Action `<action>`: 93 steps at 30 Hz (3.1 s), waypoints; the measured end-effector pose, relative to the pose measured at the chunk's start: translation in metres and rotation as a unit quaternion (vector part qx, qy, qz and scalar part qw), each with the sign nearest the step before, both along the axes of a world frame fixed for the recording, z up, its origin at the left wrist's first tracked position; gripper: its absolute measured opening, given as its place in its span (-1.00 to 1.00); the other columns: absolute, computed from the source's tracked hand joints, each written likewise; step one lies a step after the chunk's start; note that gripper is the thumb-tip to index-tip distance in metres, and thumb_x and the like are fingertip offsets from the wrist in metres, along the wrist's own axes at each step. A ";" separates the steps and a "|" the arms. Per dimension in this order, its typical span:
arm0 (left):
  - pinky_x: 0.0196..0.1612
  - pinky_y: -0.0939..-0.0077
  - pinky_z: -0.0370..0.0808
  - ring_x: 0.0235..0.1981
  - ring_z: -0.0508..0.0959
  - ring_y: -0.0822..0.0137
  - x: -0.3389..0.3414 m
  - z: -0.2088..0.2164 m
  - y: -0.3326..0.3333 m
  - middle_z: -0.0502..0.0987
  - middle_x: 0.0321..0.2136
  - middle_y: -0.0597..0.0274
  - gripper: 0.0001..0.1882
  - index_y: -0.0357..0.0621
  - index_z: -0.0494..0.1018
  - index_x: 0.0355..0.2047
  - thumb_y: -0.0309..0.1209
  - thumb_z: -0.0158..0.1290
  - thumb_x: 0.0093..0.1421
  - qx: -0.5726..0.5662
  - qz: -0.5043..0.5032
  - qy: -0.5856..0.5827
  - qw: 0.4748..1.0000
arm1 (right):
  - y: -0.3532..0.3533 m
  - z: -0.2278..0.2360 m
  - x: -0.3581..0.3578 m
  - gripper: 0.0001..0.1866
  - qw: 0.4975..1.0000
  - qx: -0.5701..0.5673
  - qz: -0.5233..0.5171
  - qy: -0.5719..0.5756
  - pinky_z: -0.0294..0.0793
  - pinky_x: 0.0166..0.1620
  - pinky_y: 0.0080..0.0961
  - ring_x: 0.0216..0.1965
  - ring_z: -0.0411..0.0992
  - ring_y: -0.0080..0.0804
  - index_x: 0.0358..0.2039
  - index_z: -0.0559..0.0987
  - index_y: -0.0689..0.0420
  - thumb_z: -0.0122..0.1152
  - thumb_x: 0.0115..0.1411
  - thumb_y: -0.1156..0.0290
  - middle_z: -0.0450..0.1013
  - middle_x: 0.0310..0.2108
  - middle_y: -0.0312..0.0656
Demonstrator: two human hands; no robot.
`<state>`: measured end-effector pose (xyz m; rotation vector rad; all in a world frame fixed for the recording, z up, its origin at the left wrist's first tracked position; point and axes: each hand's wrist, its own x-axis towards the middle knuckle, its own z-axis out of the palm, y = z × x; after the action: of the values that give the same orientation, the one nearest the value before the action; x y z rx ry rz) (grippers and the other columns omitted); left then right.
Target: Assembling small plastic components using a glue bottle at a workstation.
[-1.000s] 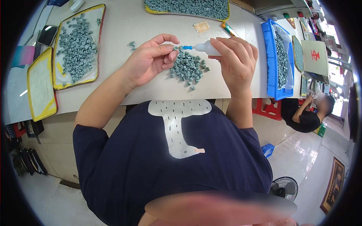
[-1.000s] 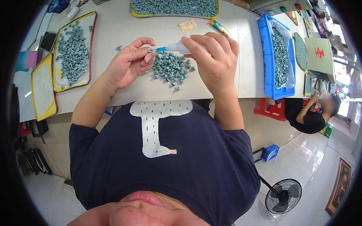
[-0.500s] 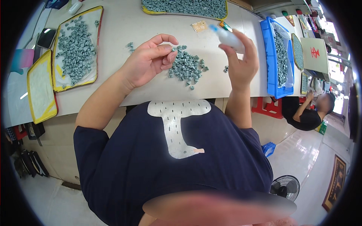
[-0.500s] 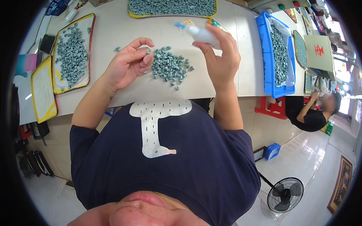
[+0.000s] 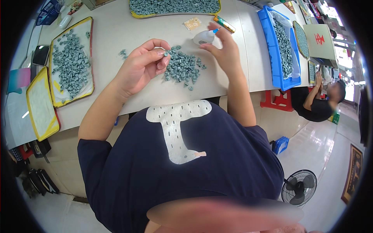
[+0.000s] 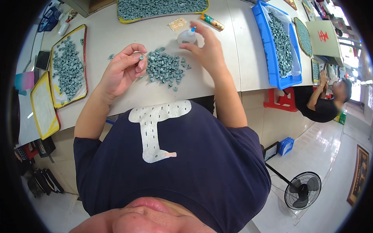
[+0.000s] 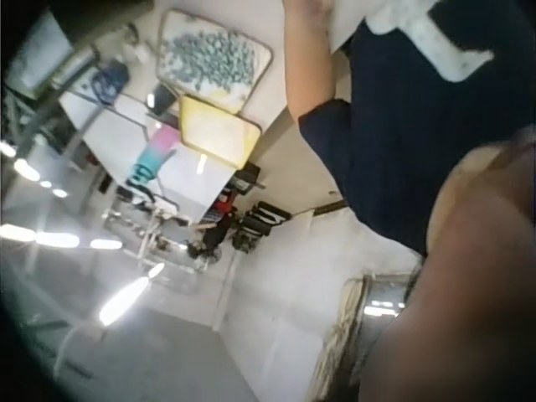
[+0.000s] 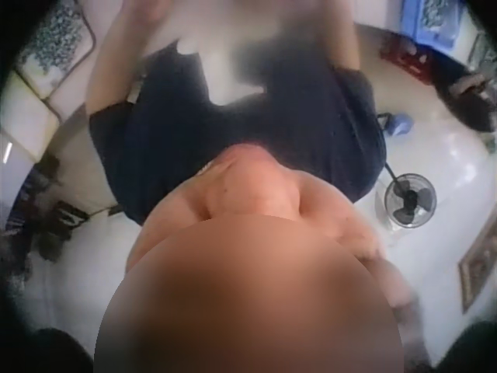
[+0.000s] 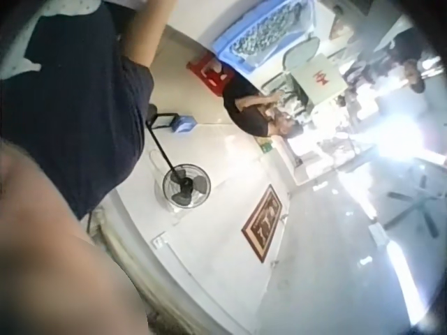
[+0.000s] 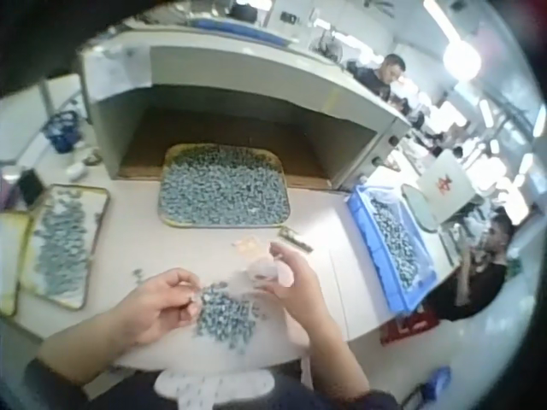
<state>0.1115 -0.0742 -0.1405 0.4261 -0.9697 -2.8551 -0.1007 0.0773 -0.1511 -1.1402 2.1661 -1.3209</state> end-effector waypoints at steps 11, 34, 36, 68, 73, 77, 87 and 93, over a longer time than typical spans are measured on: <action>-0.34 0.65 0.25 -0.46 0.28 0.52 0.009 -0.005 -0.001 0.36 -0.49 0.33 -0.83 -0.19 0.33 -0.16 -0.44 -0.11 0.26 0.012 -0.027 0.024 0.999 | 0.046 0.034 -0.021 -0.83 0.912 0.368 -0.026 0.177 0.45 -0.24 -0.45 -0.36 0.50 -0.30 -0.32 0.57 0.25 0.24 0.04 0.49 0.53 -0.42 -0.09; -0.36 0.64 0.27 -0.46 0.31 0.52 0.015 -0.003 -0.010 0.35 -0.50 0.34 -0.84 -0.20 0.34 -0.16 -0.47 -0.14 0.27 0.023 -0.036 0.045 0.998 | 0.038 0.028 -0.005 -0.81 0.907 0.371 0.039 0.196 0.49 -0.21 -0.43 -0.34 0.52 -0.27 -0.31 0.56 0.28 0.23 0.01 0.56 0.54 -0.38 -0.08; -0.36 0.64 0.27 -0.47 0.31 0.52 0.016 -0.003 -0.011 0.35 -0.50 0.34 -0.84 -0.20 0.34 -0.16 -0.47 -0.14 0.27 0.026 -0.036 0.049 0.998 | 0.036 0.034 0.002 -0.81 0.917 0.351 0.041 0.185 0.49 -0.21 -0.45 -0.35 0.51 -0.28 -0.30 0.57 0.27 0.24 0.02 0.55 0.53 -0.38 -0.08; -0.31 0.58 0.33 -0.40 0.40 0.51 0.032 -0.012 -0.020 0.41 -0.48 0.33 -0.78 -0.18 0.28 -0.07 -0.49 -0.11 0.27 0.085 0.009 0.052 0.995 | -0.050 0.027 0.104 -0.74 0.902 -0.225 0.187 0.318 0.49 -0.37 -0.55 -0.42 0.49 -0.34 -0.39 0.57 0.30 0.33 -0.18 0.74 0.52 -0.38 -0.12; -0.29 0.59 0.34 -0.39 0.41 0.52 0.033 -0.010 -0.018 0.42 -0.47 0.34 -0.77 -0.18 0.28 -0.06 -0.48 -0.10 0.28 0.060 0.017 0.054 0.997 | -0.049 0.026 0.105 -0.74 0.889 -0.226 0.190 0.350 0.49 -0.36 -0.50 -0.42 0.49 -0.29 -0.39 0.57 0.30 0.34 -0.18 0.75 0.51 -0.40 -0.10; -0.28 0.60 0.35 -0.39 0.41 0.52 0.033 -0.007 -0.017 0.43 -0.47 0.34 -0.76 -0.18 0.27 -0.04 -0.47 -0.10 0.28 0.042 0.029 0.045 0.998 | -0.051 0.027 0.106 -0.73 0.894 -0.227 0.188 0.338 0.49 -0.35 -0.50 -0.41 0.49 -0.27 -0.39 0.56 0.31 0.34 -0.19 0.74 0.51 -0.39 -0.10; -0.28 0.60 0.35 -0.41 0.41 0.52 0.041 -0.005 -0.022 0.45 -0.48 0.31 -0.75 -0.20 0.26 -0.03 -0.47 -0.10 0.29 0.033 0.033 0.040 0.998 | -0.055 0.024 0.113 -0.72 0.887 -0.247 0.174 0.349 0.50 -0.34 -0.48 -0.39 0.49 -0.24 -0.40 0.57 0.33 0.35 -0.22 0.73 0.50 -0.38 -0.09; -0.26 0.60 0.37 -0.40 0.41 0.51 0.045 -0.009 -0.024 0.46 -0.45 0.30 -0.75 -0.22 0.28 -0.04 -0.47 -0.10 0.28 0.030 0.038 0.036 0.998 | -0.058 0.022 0.118 -0.71 0.881 -0.237 0.192 0.361 0.51 -0.34 -0.46 -0.39 0.49 -0.23 -0.41 0.57 0.36 0.37 -0.25 0.70 0.49 -0.39 -0.08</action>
<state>0.1569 -0.0977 -0.1490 0.3541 -0.8404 -2.8162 0.0168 0.0189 -0.1289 -2.4396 1.8858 -1.4126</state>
